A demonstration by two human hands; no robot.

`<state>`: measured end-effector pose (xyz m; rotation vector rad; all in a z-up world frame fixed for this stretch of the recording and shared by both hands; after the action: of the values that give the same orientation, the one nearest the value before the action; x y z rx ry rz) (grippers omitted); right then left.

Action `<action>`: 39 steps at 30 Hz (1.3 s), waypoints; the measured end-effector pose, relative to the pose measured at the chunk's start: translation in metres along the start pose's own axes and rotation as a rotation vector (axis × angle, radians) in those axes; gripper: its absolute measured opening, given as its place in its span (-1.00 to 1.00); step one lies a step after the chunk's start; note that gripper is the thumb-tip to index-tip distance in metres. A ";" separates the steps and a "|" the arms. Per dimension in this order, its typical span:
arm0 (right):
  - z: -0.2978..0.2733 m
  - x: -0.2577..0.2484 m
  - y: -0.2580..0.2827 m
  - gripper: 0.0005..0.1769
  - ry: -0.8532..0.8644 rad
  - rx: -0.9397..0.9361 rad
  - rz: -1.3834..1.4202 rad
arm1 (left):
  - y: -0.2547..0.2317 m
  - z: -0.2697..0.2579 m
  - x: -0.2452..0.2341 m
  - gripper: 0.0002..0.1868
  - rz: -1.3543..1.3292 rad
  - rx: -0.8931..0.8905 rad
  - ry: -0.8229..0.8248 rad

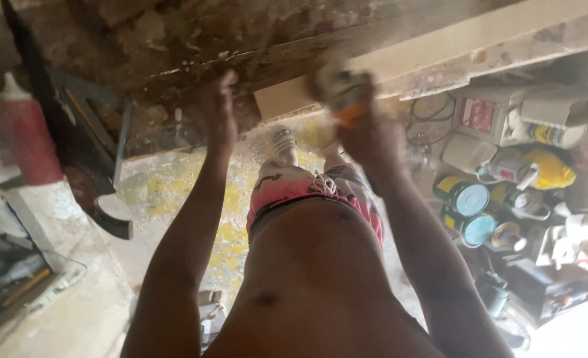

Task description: Sanding wooden planks using a handheld angle grinder with a sanding disc in a workshop environment.

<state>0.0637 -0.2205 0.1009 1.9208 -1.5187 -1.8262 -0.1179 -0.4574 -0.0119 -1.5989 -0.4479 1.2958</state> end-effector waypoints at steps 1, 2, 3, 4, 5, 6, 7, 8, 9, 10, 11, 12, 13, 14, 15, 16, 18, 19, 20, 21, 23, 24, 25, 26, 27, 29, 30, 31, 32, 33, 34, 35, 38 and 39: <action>0.000 0.020 -0.013 -0.33 -0.034 -0.134 -0.067 | 0.011 -0.001 0.000 -0.36 -0.020 -0.059 -0.063; 0.000 0.041 -0.026 -0.54 -0.066 -0.268 -0.135 | 0.021 -0.003 0.001 -0.51 -0.041 -0.118 -0.126; -0.003 0.047 -0.016 -0.54 -0.081 -0.250 -0.135 | 0.024 -0.005 0.002 -0.51 -0.045 -0.107 -0.107; -0.005 0.055 -0.006 -0.19 -0.062 -0.291 -0.250 | 0.029 -0.007 0.000 -0.55 -0.076 -0.145 -0.176; -0.008 0.063 0.004 0.20 -0.038 -0.332 -0.369 | 0.033 -0.011 0.000 -0.58 -0.109 -0.187 -0.247; -0.009 0.055 0.007 0.20 -0.047 -0.315 -0.371 | 0.027 -0.012 0.001 -0.58 -0.115 -0.180 -0.230; -0.009 0.049 0.010 0.24 0.009 -0.244 -0.318 | 0.019 -0.013 0.000 -0.66 0.007 -0.089 -0.239; -0.010 0.043 0.013 0.31 0.063 -0.172 -0.263 | 0.011 -0.015 -0.002 -0.71 0.127 0.004 -0.247; -0.008 0.030 0.006 0.31 0.057 -0.161 -0.261 | 0.009 -0.015 0.003 -0.71 0.124 0.010 -0.235; -0.007 0.017 -0.001 0.21 0.015 -0.098 -0.230 | 0.004 -0.015 0.009 -0.68 0.201 0.162 -0.210; -0.006 0.004 -0.008 0.11 -0.028 -0.035 -0.200 | -0.001 -0.016 0.015 -0.62 0.276 0.315 -0.184; -0.003 -0.014 -0.015 0.11 -0.036 -0.023 -0.197 | -0.004 -0.015 0.016 -0.62 0.271 0.322 -0.173; 0.001 -0.034 -0.025 0.09 -0.089 0.075 -0.168 | -0.010 -0.013 0.019 -0.59 0.328 0.384 -0.143; 0.003 -0.054 -0.034 0.07 -0.142 0.172 -0.138 | -0.015 -0.012 0.022 -0.54 0.384 0.447 -0.114; 0.007 -0.072 -0.039 0.07 -0.151 0.177 -0.137 | -0.007 -0.012 0.026 -0.54 0.379 0.455 -0.111; 0.009 -0.089 -0.046 0.12 -0.173 0.285 -0.104 | 0.002 -0.013 0.030 -0.53 0.411 0.439 -0.101; 0.020 -0.113 -0.074 0.16 -0.196 0.389 -0.062 | 0.008 -0.013 0.031 -0.52 0.451 0.428 -0.094; 0.028 -0.120 -0.097 0.13 -0.263 0.377 -0.049 | 0.006 -0.013 0.030 -0.52 0.448 0.437 -0.113; 0.036 -0.128 -0.119 0.11 -0.331 0.364 -0.037 | 0.004 -0.012 0.029 -0.51 0.444 0.446 -0.133; 0.036 -0.127 -0.116 0.11 -0.340 0.365 -0.029 | 0.000 -0.013 0.027 -0.51 0.445 0.457 -0.132; 0.037 -0.126 -0.110 0.11 -0.352 0.330 0.017 | -0.008 -0.012 0.024 -0.46 0.439 0.434 -0.103; 0.034 -0.109 -0.102 0.11 -0.364 0.332 0.024 | -0.006 -0.012 0.023 -0.46 0.438 0.449 -0.102; 0.031 -0.092 -0.094 -0.11 -0.341 0.246 -0.037 | -0.004 -0.013 0.024 -0.45 0.437 0.410 -0.102; 0.029 -0.075 -0.086 -0.32 -0.318 0.161 -0.098 | -0.002 -0.014 0.025 -0.44 0.436 0.371 -0.103; 0.024 -0.054 -0.075 -0.32 -0.330 0.173 -0.094 | -0.004 -0.015 0.024 -0.44 0.432 0.384 -0.093; 0.017 -0.010 -0.048 -0.78 -0.248 -0.079 -0.284 | -0.006 -0.016 0.025 -0.39 0.386 0.286 -0.018; 0.024 0.013 -0.056 -0.78 -0.262 -0.066 -0.280 | -0.008 -0.017 0.025 -0.39 0.382 0.302 -0.008; 0.032 0.039 -0.064 -0.44 -0.117 -0.027 -0.262 | -0.008 -0.018 0.024 -0.33 0.388 0.256 -0.008; 0.041 0.066 -0.073 0.01 0.028 0.013 -0.242 | -0.009 -0.020 0.023 -0.26 0.395 0.209 -0.008; 0.037 0.044 -0.056 0.01 0.017 0.023 -0.237 | -0.011 -0.021 0.023 -0.26 0.392 0.221 0.002; 0.033 0.022 -0.038 -0.01 -0.004 -0.005 -0.211 | -0.013 -0.021 0.023 -0.27 0.361 0.183 0.007; 0.030 0.000 -0.020 -0.03 -0.023 -0.036 -0.186 | -0.014 -0.022 0.022 -0.28 0.330 0.141 0.009; 0.038 -0.050 -0.036 0.12 -0.112 0.111 -0.109 | 0.001 -0.019 0.025 -0.39 0.405 0.211 0.000; 0.041 -0.070 -0.048 0.12 -0.105 0.111 -0.107 | 0.007 -0.018 0.026 -0.39 0.410 0.205 0.002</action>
<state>0.0726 -0.1269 0.1077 2.0219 -1.6105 -1.9546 -0.0943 -0.4491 -0.0322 -1.5650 0.0217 1.5873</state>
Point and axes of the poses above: each hand's wrist, its own z-axis towards the middle knuckle, its own x-axis out of the palm, y = z × x, the point moved 2 cm from there along z, towards the middle knuckle, and after that the axes turned 13 degrees about z, right-handed, at the moved point
